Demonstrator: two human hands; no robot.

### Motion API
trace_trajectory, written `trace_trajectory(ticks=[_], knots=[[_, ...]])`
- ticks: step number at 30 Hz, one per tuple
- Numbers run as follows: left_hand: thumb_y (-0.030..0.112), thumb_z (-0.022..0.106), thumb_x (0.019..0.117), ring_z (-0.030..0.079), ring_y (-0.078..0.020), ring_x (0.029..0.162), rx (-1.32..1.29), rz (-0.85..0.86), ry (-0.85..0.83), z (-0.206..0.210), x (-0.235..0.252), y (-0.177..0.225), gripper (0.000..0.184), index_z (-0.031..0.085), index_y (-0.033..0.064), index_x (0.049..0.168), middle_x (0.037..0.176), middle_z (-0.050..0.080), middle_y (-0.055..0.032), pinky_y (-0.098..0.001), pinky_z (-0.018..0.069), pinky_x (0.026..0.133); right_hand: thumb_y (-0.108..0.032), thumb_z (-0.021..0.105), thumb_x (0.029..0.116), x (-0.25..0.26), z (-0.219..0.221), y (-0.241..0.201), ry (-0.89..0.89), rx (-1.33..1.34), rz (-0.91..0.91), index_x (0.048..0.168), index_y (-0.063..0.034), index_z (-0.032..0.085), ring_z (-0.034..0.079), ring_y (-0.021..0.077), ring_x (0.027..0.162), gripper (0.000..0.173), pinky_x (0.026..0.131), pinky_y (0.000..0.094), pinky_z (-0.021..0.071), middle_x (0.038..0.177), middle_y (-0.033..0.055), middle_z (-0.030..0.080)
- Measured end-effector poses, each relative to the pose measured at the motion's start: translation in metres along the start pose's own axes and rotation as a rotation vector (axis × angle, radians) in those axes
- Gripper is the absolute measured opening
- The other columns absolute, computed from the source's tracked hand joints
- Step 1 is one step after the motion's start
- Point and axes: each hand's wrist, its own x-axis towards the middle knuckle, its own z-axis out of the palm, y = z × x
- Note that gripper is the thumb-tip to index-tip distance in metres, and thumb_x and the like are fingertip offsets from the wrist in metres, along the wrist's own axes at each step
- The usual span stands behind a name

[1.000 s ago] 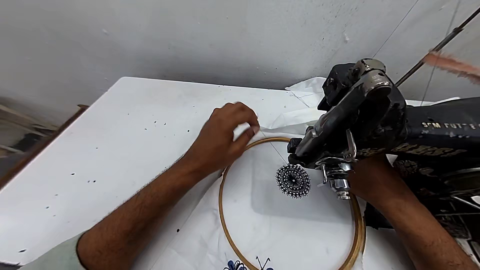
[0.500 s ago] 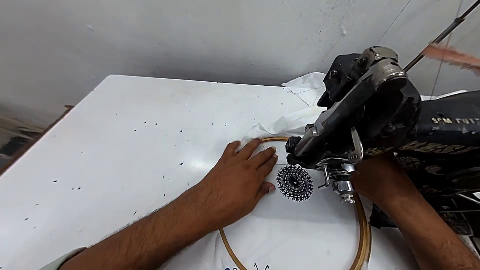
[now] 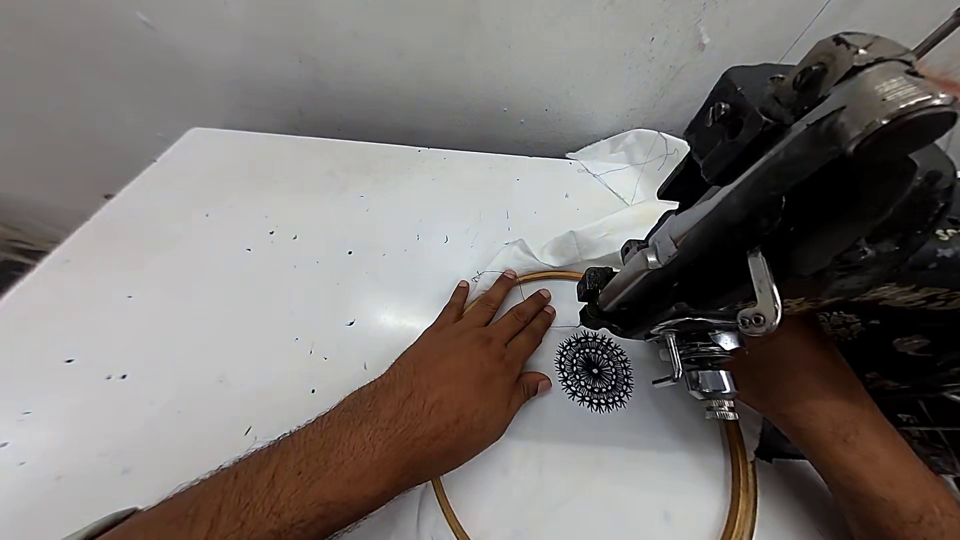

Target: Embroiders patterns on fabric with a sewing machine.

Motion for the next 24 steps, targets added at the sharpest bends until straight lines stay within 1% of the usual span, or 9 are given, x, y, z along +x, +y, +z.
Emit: trace_trajectory(ticks=[5,9,13,15,17,19,21,23,24], knots=[[0.055,0.026,0.1071,0.022,-0.0275,0.158,0.003,-0.003,0.004,0.0001,-0.0003,0.0007,0.065,0.044,0.0183,0.158,0.168,0.032,0.0029,-0.0624,0.0255,0.122,-0.018,0.076,0.0840,-0.0004,0.0002,-0.0002,0.004,-0.028,-0.018,0.090,-0.0033,0.068,0.066,0.0338,0.084,0.017,0.069,0.0566,0.0483,0.086,0.0168,0.066],[0.054,0.026,0.1073,0.021,-0.0270,0.158,0.014,0.001,-0.004,-0.0014,-0.0009,0.0005,0.065,0.044,0.0182,0.157,0.168,0.032,0.0029,-0.0612,0.0259,0.122,-0.018,0.076,0.0821,0.0000,0.0023,0.0025,0.023,0.001,-0.041,0.088,-0.0066,0.068,0.066,0.0290,0.080,0.016,0.066,0.0532,0.0488,0.083,0.0129,0.066],[0.054,0.026,0.1071,0.023,-0.0273,0.157,0.015,-0.006,-0.004,-0.0018,-0.0009,-0.0003,0.065,0.043,0.0180,0.158,0.168,0.032,0.0023,-0.0614,0.0268,0.122,-0.024,0.073,0.0819,-0.0008,0.0055,0.0043,0.054,0.022,-0.061,0.091,-0.0075,0.069,0.066,0.0285,0.083,0.020,0.067,0.0530,0.0495,0.085,0.0122,0.066],[0.054,0.026,0.1073,0.023,-0.0280,0.157,0.013,-0.008,-0.002,-0.0010,-0.0002,-0.0004,0.065,0.043,0.0177,0.158,0.168,0.032,0.0018,-0.0618,0.0265,0.122,-0.028,0.072,0.0824,-0.0006,0.0065,0.0044,0.063,0.029,-0.054,0.092,-0.0083,0.068,0.066,0.0260,0.084,0.022,0.068,0.0509,0.0495,0.086,0.0110,0.066],[0.054,0.026,0.1073,0.023,-0.0280,0.157,0.006,-0.009,0.006,0.0000,0.0008,0.0002,0.065,0.043,0.0176,0.158,0.168,0.033,0.0017,-0.0622,0.0257,0.122,-0.025,0.074,0.0823,0.0007,0.0057,0.0041,0.058,0.019,-0.043,0.092,-0.0070,0.069,0.066,0.0275,0.084,0.021,0.069,0.0523,0.0495,0.086,0.0126,0.066],[0.053,0.027,0.1073,0.023,-0.0277,0.157,0.002,-0.007,0.010,0.0003,0.0006,0.0011,0.064,0.044,0.0174,0.157,0.167,0.033,0.0019,-0.0623,0.0253,0.122,-0.019,0.078,0.0830,0.0008,0.0027,0.0021,0.027,0.001,-0.023,0.091,-0.0045,0.068,0.066,0.0313,0.084,0.019,0.070,0.0552,0.0486,0.086,0.0155,0.066],[0.053,0.027,0.1072,0.023,-0.0276,0.157,0.004,-0.004,0.009,-0.0005,-0.0006,0.0016,0.064,0.045,0.0175,0.157,0.167,0.034,0.0021,-0.0623,0.0258,0.122,-0.018,0.079,0.0821,0.0001,0.0024,0.0023,0.014,-0.011,-0.024,0.090,-0.0053,0.068,0.066,0.0322,0.083,0.018,0.068,0.0559,0.0486,0.084,0.0151,0.066],[0.054,0.027,0.1072,0.023,-0.0277,0.157,0.008,-0.002,0.001,-0.0015,-0.0015,0.0010,0.064,0.045,0.0174,0.157,0.167,0.033,0.0022,-0.0624,0.0266,0.121,-0.019,0.079,0.0830,-0.0015,0.0023,0.0013,0.012,0.014,-0.009,0.091,-0.0060,0.069,0.066,0.0303,0.082,0.018,0.068,0.0546,0.0490,0.084,0.0138,0.066],[0.054,0.027,0.1073,0.022,-0.0278,0.157,0.008,-0.005,-0.009,-0.0022,-0.0013,0.0005,0.064,0.044,0.0173,0.157,0.168,0.033,0.0020,-0.0624,0.0263,0.121,-0.022,0.076,0.0832,-0.0024,0.0030,0.0012,0.025,0.018,-0.014,0.092,-0.0062,0.068,0.065,0.0289,0.082,0.020,0.068,0.0532,0.0489,0.085,0.0131,0.066]])
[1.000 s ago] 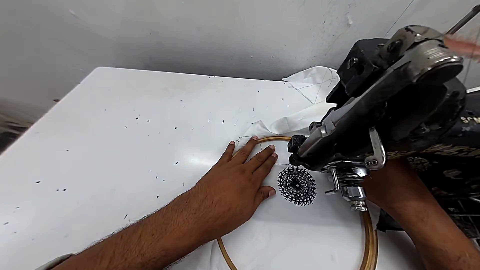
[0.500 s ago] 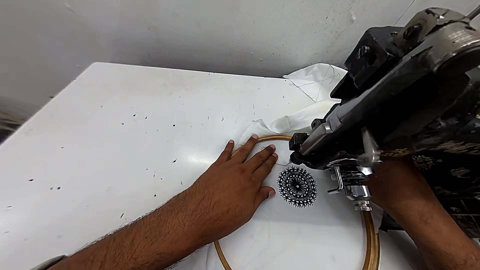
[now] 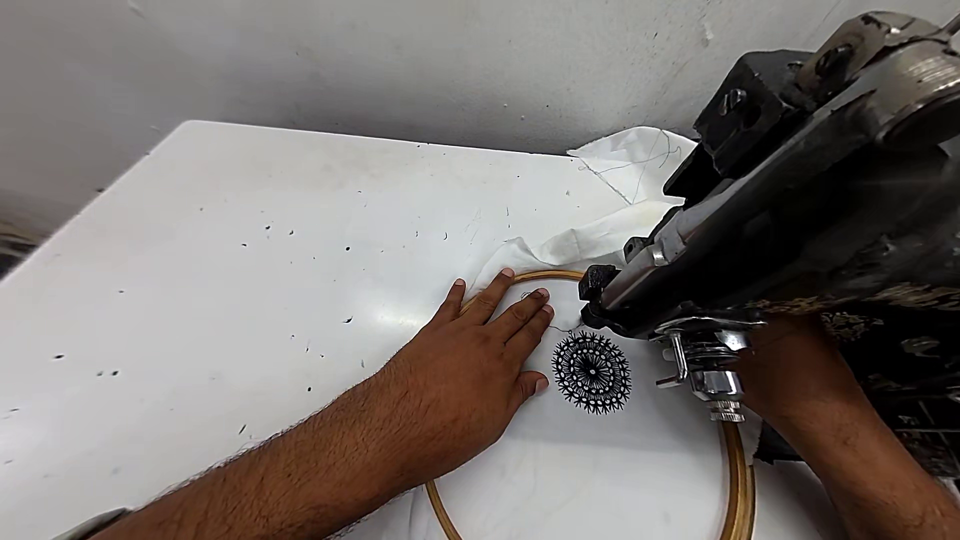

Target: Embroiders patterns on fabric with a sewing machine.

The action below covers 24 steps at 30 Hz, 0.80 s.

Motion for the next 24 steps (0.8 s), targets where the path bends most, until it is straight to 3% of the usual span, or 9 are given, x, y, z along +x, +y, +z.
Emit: trace_trajectory(ticks=[2,6,11,14,18,21,24], knots=[[0.053,0.027,0.1073,0.023,-0.0288,0.157,-0.001,-0.001,-0.003,-0.0002,0.0016,-0.0006,0.064,0.044,0.0167,0.158,0.168,0.032,0.0013,-0.0627,0.0265,0.121,-0.024,0.073,0.0826,0.0003,0.0010,0.0003,0.029,-0.006,-0.029,0.091,-0.0061,0.068,0.066,0.0282,0.081,0.021,0.066,0.0516,0.0490,0.084,0.0128,0.066],[0.052,0.027,0.1076,0.020,-0.0279,0.158,-0.015,0.000,-0.012,-0.0006,0.0031,0.0007,0.064,0.042,0.0168,0.158,0.168,0.031,0.0019,-0.0627,0.0242,0.122,-0.023,0.076,0.0844,0.0038,-0.0004,0.0029,-0.006,-0.055,-0.039,0.088,-0.0037,0.068,0.066,0.0344,0.082,0.022,0.066,0.0567,0.0481,0.083,0.0167,0.066],[0.052,0.026,0.1076,0.021,-0.0281,0.158,-0.002,-0.002,-0.030,-0.0027,0.0006,0.0000,0.064,0.041,0.0172,0.159,0.168,0.031,0.0018,-0.0619,0.0249,0.122,-0.022,0.078,0.0827,0.0012,-0.0012,-0.0029,0.005,-0.010,0.007,0.089,-0.0054,0.067,0.065,0.0281,0.081,0.020,0.067,0.0518,0.0486,0.083,0.0130,0.065],[0.052,0.028,0.1073,0.022,-0.0286,0.157,-0.011,-0.005,-0.011,-0.0010,0.0026,0.0001,0.063,0.043,0.0166,0.158,0.168,0.032,0.0015,-0.0626,0.0256,0.122,-0.025,0.075,0.0840,0.0032,0.0021,0.0023,0.022,-0.030,-0.039,0.093,-0.0051,0.069,0.067,0.0313,0.087,0.023,0.071,0.0547,0.0497,0.088,0.0154,0.067],[0.052,0.027,0.1075,0.020,-0.0278,0.158,-0.014,0.005,-0.021,-0.0012,0.0024,0.0013,0.064,0.042,0.0168,0.158,0.168,0.031,0.0013,-0.0627,0.0241,0.122,-0.020,0.078,0.0841,0.0038,-0.0016,0.0008,-0.022,-0.065,-0.013,0.086,-0.0039,0.067,0.066,0.0339,0.080,0.019,0.066,0.0571,0.0477,0.082,0.0166,0.066],[0.053,0.027,0.1074,0.020,-0.0283,0.158,-0.011,0.002,-0.032,-0.0024,0.0010,-0.0005,0.064,0.042,0.0169,0.158,0.168,0.031,0.0020,-0.0629,0.0251,0.122,-0.022,0.078,0.0819,0.0018,0.0008,-0.0006,-0.003,-0.008,0.015,0.090,-0.0069,0.068,0.066,0.0273,0.081,0.021,0.068,0.0520,0.0494,0.084,0.0119,0.066],[0.052,0.028,0.1075,0.021,-0.0285,0.158,-0.015,-0.002,-0.013,-0.0014,0.0026,-0.0013,0.063,0.042,0.0171,0.158,0.168,0.031,0.0019,-0.0629,0.0255,0.121,-0.024,0.078,0.0815,0.0030,0.0033,0.0029,0.020,-0.025,-0.015,0.091,-0.0062,0.068,0.066,0.0292,0.083,0.023,0.068,0.0533,0.0495,0.085,0.0134,0.066]])
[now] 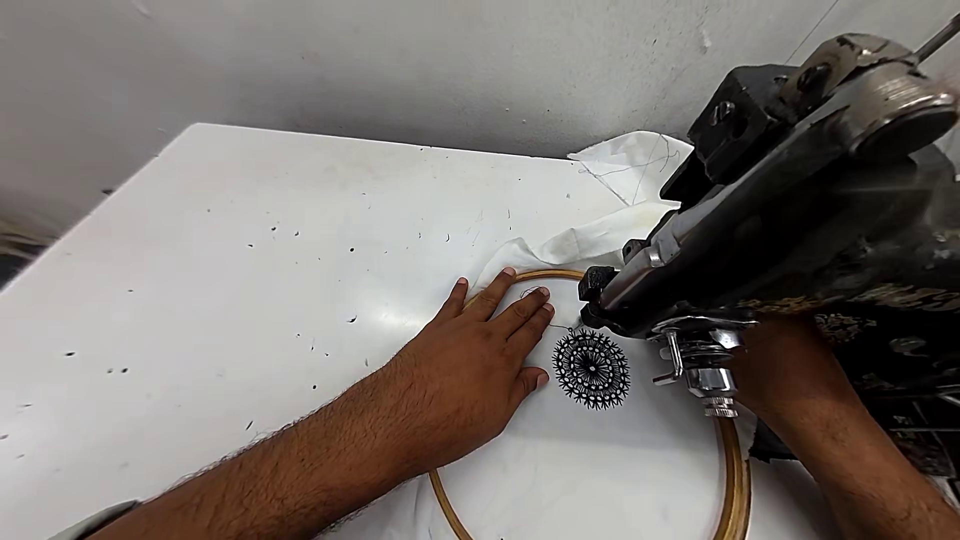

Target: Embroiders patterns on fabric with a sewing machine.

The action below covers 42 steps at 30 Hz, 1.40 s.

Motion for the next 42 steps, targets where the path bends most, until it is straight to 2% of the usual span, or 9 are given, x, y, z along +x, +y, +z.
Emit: trace_trajectory(ticks=[3,8,13,20,22,26,31,37,42], knots=[[0.052,0.027,0.1079,0.020,-0.0283,0.158,-0.004,0.003,0.003,0.002,0.001,0.002,0.063,0.042,0.0171,0.158,0.168,0.031,0.0019,-0.0627,0.0233,0.122,-0.021,0.078,0.0852,0.003,-0.002,0.002,-0.036,-0.053,-0.015,0.089,-0.0041,0.069,0.067,0.0356,0.083,0.020,0.068,0.0585,0.0487,0.085,0.0175,0.067],[0.051,0.030,0.1074,0.020,-0.0291,0.158,-0.007,0.000,-0.024,-0.002,-0.002,0.002,0.063,0.042,0.0166,0.158,0.168,0.031,0.0012,-0.0635,0.0249,0.122,-0.019,0.080,0.0801,-0.002,-0.005,-0.004,-0.034,0.033,0.050,0.089,-0.0060,0.066,0.063,0.0258,0.076,0.021,0.065,0.0507,0.0479,0.080,0.0112,0.064],[0.051,0.028,0.1077,0.021,-0.0291,0.158,-0.008,-0.003,0.009,0.001,0.000,0.001,0.063,0.043,0.0162,0.158,0.168,0.033,0.0009,-0.0636,0.0253,0.121,-0.027,0.076,0.0817,-0.001,0.000,0.002,0.010,0.026,-0.010,0.094,-0.0055,0.068,0.066,0.0290,0.085,0.026,0.070,0.0533,0.0498,0.087,0.0137,0.067],[0.051,0.028,0.1077,0.021,-0.0288,0.158,-0.002,0.009,0.002,0.001,0.001,0.001,0.063,0.043,0.0165,0.158,0.168,0.032,0.0010,-0.0625,0.0254,0.122,-0.020,0.081,0.0824,0.004,-0.003,0.002,-0.038,0.019,-0.014,0.091,-0.0056,0.069,0.066,0.0303,0.082,0.020,0.069,0.0551,0.0494,0.084,0.0145,0.067],[0.052,0.032,0.1072,0.024,-0.0292,0.157,-0.022,0.019,0.009,-0.001,0.004,0.000,0.061,0.047,0.0169,0.156,0.166,0.036,0.0007,-0.0616,0.0263,0.122,-0.017,0.081,0.0824,0.004,-0.004,0.001,-0.052,0.021,-0.002,0.092,-0.0054,0.070,0.066,0.0308,0.083,0.019,0.070,0.0560,0.0500,0.086,0.0149,0.067],[0.054,0.040,0.1050,0.038,-0.0303,0.149,-0.073,0.026,0.139,0.002,0.012,0.001,0.056,0.062,0.0160,0.140,0.152,0.054,-0.0008,-0.0637,0.0296,0.118,-0.015,0.085,0.0829,0.007,-0.007,-0.002,-0.106,-0.014,0.012,0.082,-0.0069,0.066,0.063,0.0284,0.075,0.020,0.065,0.0523,0.0475,0.078,0.0119,0.063],[0.055,0.032,0.1071,0.022,-0.0307,0.157,-0.073,0.000,0.067,0.008,0.009,0.005,0.062,0.046,0.0199,0.156,0.165,0.037,0.0040,-0.0711,0.0186,0.119,-0.020,0.081,0.0904,0.009,-0.020,-0.011,-0.244,-0.079,0.107,0.078,-0.0058,0.066,0.062,0.0280,0.070,0.024,0.063,0.0517,0.0470,0.072,0.0118,0.062],[0.053,0.032,0.1072,0.020,-0.0295,0.158,-0.056,-0.036,-0.009,-0.003,0.003,0.005,0.062,0.043,0.0202,0.158,0.167,0.034,0.0049,-0.0721,0.0211,0.118,-0.011,0.084,0.0820,0.005,-0.014,-0.011,-0.143,0.026,0.031,0.080,-0.0100,0.066,0.059,0.0202,0.065,0.019,0.060,0.0450,0.0470,0.070,0.0058,0.061],[0.054,0.030,0.1073,0.020,-0.0293,0.158,-0.049,-0.046,-0.021,-0.003,0.001,0.004,0.062,0.042,0.0206,0.158,0.167,0.033,0.0058,-0.0716,0.0223,0.118,-0.012,0.083,0.0814,0.002,-0.011,-0.011,-0.118,0.028,0.027,0.082,-0.0079,0.065,0.060,0.0237,0.069,0.018,0.062,0.0479,0.0469,0.074,0.0085,0.061]])
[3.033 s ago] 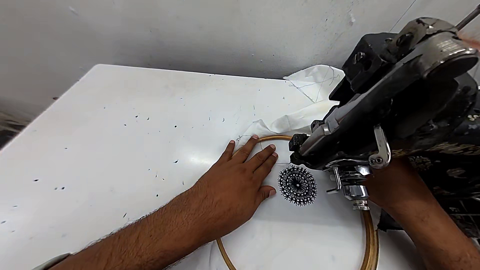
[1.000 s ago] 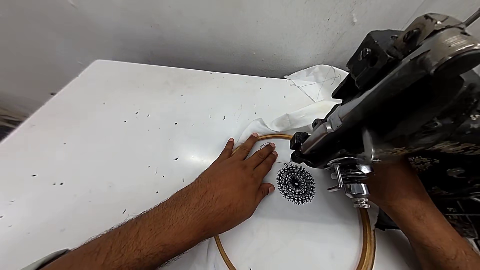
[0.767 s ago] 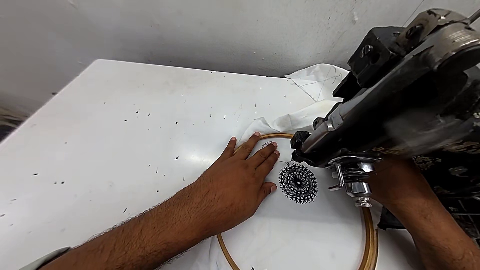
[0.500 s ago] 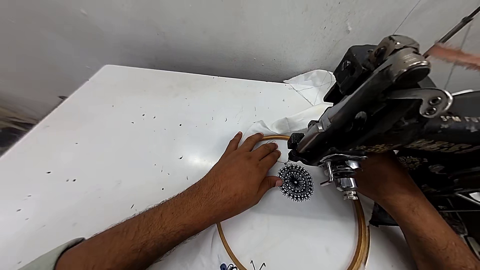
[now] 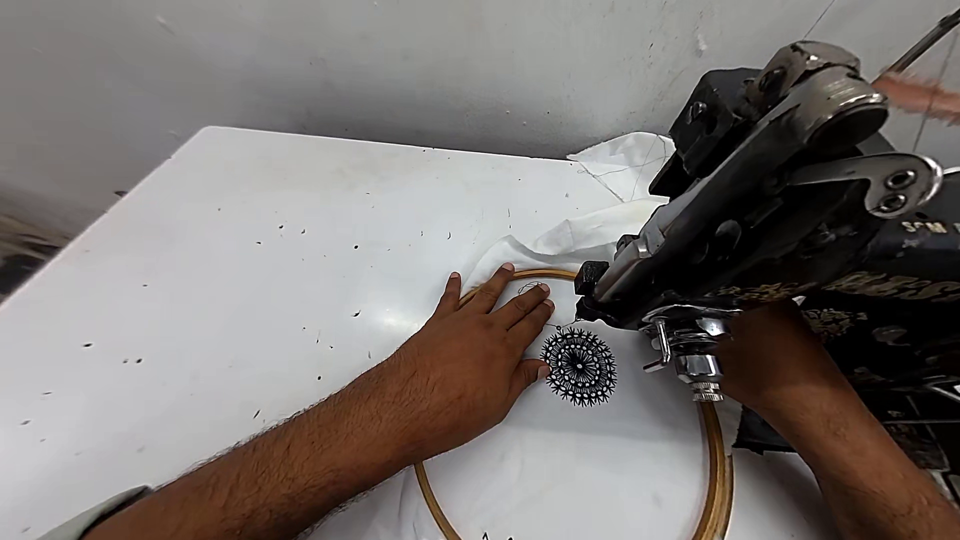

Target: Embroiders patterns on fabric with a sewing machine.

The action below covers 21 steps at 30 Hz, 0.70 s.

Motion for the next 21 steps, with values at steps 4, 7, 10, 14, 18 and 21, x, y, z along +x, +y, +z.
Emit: trace_trajectory(ticks=[4,7,10,14,18,21], knots=[[0.054,0.029,0.1073,0.021,-0.0295,0.157,0.008,0.009,0.009,0.0006,-0.0013,-0.0001,0.062,0.043,0.0204,0.158,0.167,0.034,0.0055,-0.0714,0.0231,0.118,-0.011,0.082,0.0819,-0.0017,-0.0009,-0.0015,0.000,-0.030,-0.012,0.080,-0.0070,0.064,0.059,0.0239,0.068,0.019,0.061,0.0474,0.0457,0.073,0.0091,0.060],[0.054,0.029,0.1074,0.021,-0.0286,0.158,0.009,0.009,0.001,0.0000,-0.0019,0.0006,0.062,0.043,0.0207,0.158,0.167,0.034,0.0059,-0.0705,0.0226,0.119,-0.011,0.083,0.0798,-0.0020,-0.0017,-0.0017,0.001,-0.027,-0.016,0.081,-0.0076,0.064,0.059,0.0223,0.068,0.019,0.061,0.0466,0.0464,0.073,0.0082,0.060],[0.053,0.031,0.1073,0.020,-0.0291,0.158,0.012,0.003,-0.015,-0.0021,-0.0027,0.0007,0.062,0.043,0.0204,0.158,0.167,0.033,0.0059,-0.0711,0.0231,0.118,-0.013,0.081,0.0781,-0.0031,0.0023,0.0001,0.031,-0.006,-0.021,0.079,-0.0097,0.063,0.059,0.0208,0.067,0.018,0.059,0.0452,0.0461,0.072,0.0061,0.060],[0.052,0.032,0.1071,0.022,-0.0312,0.157,0.004,0.007,0.012,-0.0005,-0.0009,-0.0007,0.062,0.044,0.0189,0.158,0.167,0.034,0.0038,-0.0718,0.0223,0.118,-0.012,0.082,0.0789,-0.0023,0.0036,-0.0004,0.034,0.018,-0.005,0.083,-0.0080,0.065,0.061,0.0214,0.070,0.018,0.062,0.0458,0.0472,0.075,0.0074,0.061],[0.051,0.032,0.1073,0.021,-0.0304,0.157,0.000,0.019,0.014,-0.0004,-0.0009,0.0006,0.061,0.045,0.0188,0.157,0.166,0.035,0.0035,-0.0714,0.0213,0.118,-0.013,0.083,0.0784,-0.0026,0.0011,-0.0005,0.027,-0.023,-0.015,0.080,-0.0077,0.063,0.058,0.0209,0.067,0.021,0.060,0.0447,0.0454,0.072,0.0070,0.059],[0.052,0.032,0.1073,0.021,-0.0304,0.157,0.001,0.015,-0.003,-0.0019,-0.0023,0.0004,0.061,0.044,0.0190,0.158,0.167,0.035,0.0041,-0.0713,0.0216,0.118,-0.012,0.085,0.0787,-0.0032,0.0013,-0.0031,0.004,-0.015,0.023,0.081,-0.0062,0.064,0.061,0.0241,0.069,0.021,0.062,0.0480,0.0466,0.073,0.0093,0.061]])
